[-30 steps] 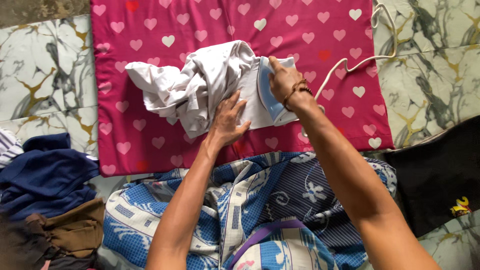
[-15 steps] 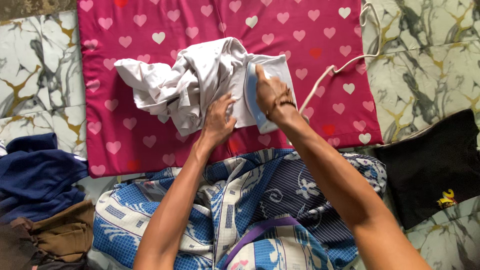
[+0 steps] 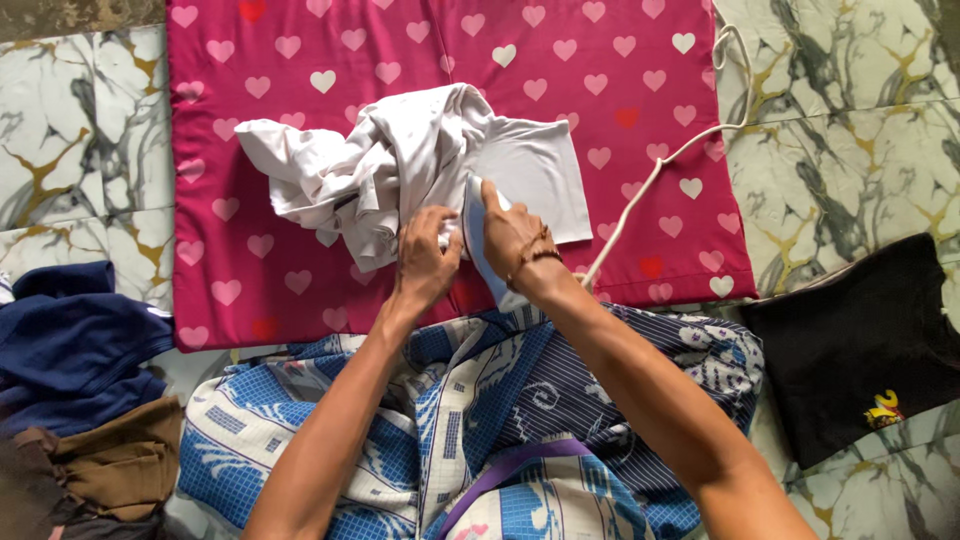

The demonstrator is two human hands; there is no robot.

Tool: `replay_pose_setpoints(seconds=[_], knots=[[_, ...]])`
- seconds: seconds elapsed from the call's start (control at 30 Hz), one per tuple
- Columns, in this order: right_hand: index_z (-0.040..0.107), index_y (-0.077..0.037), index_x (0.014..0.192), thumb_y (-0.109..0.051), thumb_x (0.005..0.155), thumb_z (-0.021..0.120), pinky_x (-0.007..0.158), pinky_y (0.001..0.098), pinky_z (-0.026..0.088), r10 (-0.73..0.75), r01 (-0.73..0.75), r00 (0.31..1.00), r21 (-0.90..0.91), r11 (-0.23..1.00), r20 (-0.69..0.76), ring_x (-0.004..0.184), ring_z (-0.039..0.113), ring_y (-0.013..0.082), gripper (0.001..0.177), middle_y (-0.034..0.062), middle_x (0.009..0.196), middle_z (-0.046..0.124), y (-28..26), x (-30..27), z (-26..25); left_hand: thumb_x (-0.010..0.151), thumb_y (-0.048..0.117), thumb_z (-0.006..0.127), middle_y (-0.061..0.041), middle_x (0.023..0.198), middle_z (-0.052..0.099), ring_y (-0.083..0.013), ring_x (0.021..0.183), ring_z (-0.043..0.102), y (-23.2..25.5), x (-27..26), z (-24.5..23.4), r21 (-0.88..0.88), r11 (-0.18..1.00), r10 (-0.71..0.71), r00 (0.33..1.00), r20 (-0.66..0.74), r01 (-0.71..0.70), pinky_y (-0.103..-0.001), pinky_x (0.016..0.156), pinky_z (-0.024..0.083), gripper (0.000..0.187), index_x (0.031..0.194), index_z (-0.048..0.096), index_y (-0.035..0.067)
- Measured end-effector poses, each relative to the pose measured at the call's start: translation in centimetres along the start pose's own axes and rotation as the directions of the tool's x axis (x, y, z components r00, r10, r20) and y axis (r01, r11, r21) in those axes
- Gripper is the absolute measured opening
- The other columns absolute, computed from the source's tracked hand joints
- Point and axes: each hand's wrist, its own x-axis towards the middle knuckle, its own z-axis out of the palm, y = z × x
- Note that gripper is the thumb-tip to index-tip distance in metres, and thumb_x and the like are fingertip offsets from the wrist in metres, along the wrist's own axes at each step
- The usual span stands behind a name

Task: The person irons a white t-shirt on a pink heart-patterned mat. They smooth the fabric with their hands, use a blue iron to press the garment, and flip the shirt over to iron the other side.

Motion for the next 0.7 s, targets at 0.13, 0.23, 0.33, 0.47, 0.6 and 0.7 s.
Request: replay_pose_setpoints(seconds=[0.13,0.23,0.33,0.47,0.6,0.7], knots=[[0.029,-0.014,0.156,-0.005,0.100,0.042,0.073,0.0536,0.060,0.006,-0.008,0.996,-0.015,1.000,-0.089,0.088,0.071,0.0431,0.059,0.0295,0.095,0.067,1.2,4.0,-1.2,0.093,0.014,0.068,-0.015,0.118,0.067,-0.0321,0.113,0.063,0.1,-1.5,-0.1,0.058,0.986,0.159,0.985,-0.063,-0.155,-0.047,0.105,0.042,0.023,0.113,0.069,0.003],[0.033,-0.012,0.154,-0.011,0.103,0.045,0.075,0.0544,0.056,0.006,0.005,0.992,0.088,0.996,-0.125,0.087,0.071,0.0410,0.052,0.0252,0.091,0.070,3.4,6.1,-1.9,0.093,0.015,0.067,-0.014,0.119,0.067,-0.0313,0.114,0.064,0.1,-2.0,-1.0,0.010,0.991,0.135,0.991,-0.025,-0.135,-0.046,0.105,0.044,0.022,0.111,0.068,0.003],[0.036,-0.014,0.153,-0.016,0.105,0.047,0.074,0.0528,0.056,-0.003,0.012,0.996,0.112,0.994,-0.085,0.086,0.071,0.0408,0.050,0.0243,0.089,0.069,3.5,5.7,-1.0,0.093,0.014,0.066,-0.014,0.117,0.069,-0.0309,0.112,0.065,0.0,-1.9,-1.3,0.004,0.993,0.120,0.992,-0.026,-0.120,-0.046,0.105,0.044,0.021,0.109,0.069,0.002],[0.025,-0.015,0.159,-0.014,0.102,0.046,0.069,0.0512,0.059,-0.078,0.077,0.997,0.010,0.997,0.028,0.084,0.072,0.0447,0.061,0.0306,0.093,0.068,1.8,1.2,0.8,0.096,0.015,0.063,-0.013,0.117,0.069,-0.0279,0.111,0.066,0.3,-0.8,0.1,0.001,0.993,0.118,0.990,-0.080,-0.118,-0.046,0.107,0.044,0.018,0.107,0.071,0.004],[0.026,-0.022,0.157,-0.018,0.098,0.049,0.067,0.0513,0.061,-0.073,0.072,0.997,-0.058,0.996,-0.009,0.084,0.071,0.0476,0.064,0.0339,0.104,0.063,1.4,-0.7,0.3,0.100,0.018,0.061,-0.014,0.119,0.068,-0.0287,0.114,0.064,1.9,0.2,1.7,-0.051,0.987,0.142,0.979,-0.144,-0.151,-0.044,0.105,0.044,0.019,0.108,0.070,0.003],[0.031,-0.024,0.156,-0.015,0.102,0.046,0.066,0.0522,0.061,-0.053,0.040,0.994,-0.144,0.989,-0.092,0.085,0.072,0.0463,0.057,0.0315,0.104,0.065,3.7,2.4,-0.4,0.098,0.018,0.062,-0.014,0.121,0.068,-0.0292,0.115,0.063,2.8,0.4,1.6,-0.022,0.980,0.196,0.973,-0.126,-0.200,-0.044,0.105,0.042,0.020,0.109,0.069,0.003]])
